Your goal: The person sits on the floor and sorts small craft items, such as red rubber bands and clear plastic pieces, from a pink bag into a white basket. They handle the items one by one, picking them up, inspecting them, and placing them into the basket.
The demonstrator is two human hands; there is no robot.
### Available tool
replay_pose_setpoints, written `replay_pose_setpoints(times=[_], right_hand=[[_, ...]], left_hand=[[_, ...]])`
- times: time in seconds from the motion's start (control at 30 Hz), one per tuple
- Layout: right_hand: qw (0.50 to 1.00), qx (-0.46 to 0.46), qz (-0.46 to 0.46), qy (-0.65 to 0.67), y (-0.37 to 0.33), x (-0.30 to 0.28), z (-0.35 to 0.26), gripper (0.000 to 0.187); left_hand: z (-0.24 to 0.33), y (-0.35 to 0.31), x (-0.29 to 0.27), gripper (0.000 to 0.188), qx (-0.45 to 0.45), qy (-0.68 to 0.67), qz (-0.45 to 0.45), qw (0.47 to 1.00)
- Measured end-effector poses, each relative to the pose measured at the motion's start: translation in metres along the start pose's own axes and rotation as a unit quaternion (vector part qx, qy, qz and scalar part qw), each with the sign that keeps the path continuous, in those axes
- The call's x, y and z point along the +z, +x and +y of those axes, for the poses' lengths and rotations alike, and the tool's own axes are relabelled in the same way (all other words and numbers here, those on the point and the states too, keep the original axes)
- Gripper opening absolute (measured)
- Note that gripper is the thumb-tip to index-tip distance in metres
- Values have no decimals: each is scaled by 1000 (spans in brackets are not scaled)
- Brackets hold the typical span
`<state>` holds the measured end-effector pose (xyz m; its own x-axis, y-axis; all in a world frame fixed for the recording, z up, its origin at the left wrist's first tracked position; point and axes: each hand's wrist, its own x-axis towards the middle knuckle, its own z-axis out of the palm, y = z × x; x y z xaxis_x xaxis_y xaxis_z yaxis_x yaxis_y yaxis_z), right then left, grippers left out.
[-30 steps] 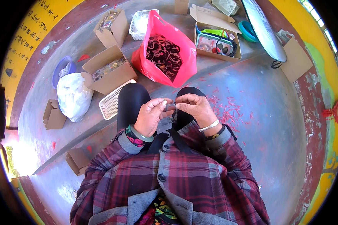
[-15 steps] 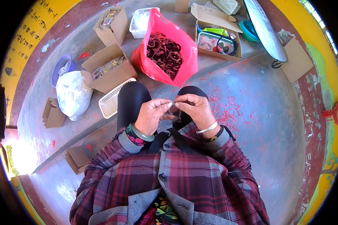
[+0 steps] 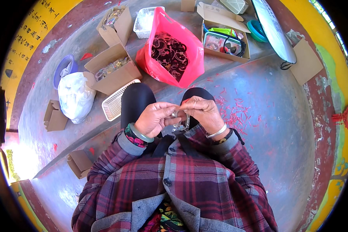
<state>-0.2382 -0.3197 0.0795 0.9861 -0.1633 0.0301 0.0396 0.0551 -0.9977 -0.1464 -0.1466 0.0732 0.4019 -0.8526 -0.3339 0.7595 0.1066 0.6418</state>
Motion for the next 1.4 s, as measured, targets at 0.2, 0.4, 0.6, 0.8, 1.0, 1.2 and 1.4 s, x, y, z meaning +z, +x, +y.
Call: replay_pose_setpoints(times=[0.2,0.4,0.6,0.8,1.0,1.2,1.4], right_hand=[[995,-40,-26,-90,2,-3,-3,14],[993,-36,-36,-102,3,-3,-6,16],[998,-11,-23,-54,7,-12,-5,19],[999,23,39,-31,10,-3,-3,17],[991,-39,94,-84,9,9,-2,9],[995,-30,81,-40,5,7,-10,6],[998,-2,54,31,2,6,-14,6]], left_hand=[[-3,4,-12,32,-1,-83,-62,995],[-5,5,-5,25,-3,-33,1,999],[-4,3,-4,20,45,-2,50,998],[-5,1,9,21,135,125,92,979],[-12,2,8,24,197,194,72,958],[-7,-3,12,24,202,196,50,958],[-6,-5,12,22,194,183,31,963]])
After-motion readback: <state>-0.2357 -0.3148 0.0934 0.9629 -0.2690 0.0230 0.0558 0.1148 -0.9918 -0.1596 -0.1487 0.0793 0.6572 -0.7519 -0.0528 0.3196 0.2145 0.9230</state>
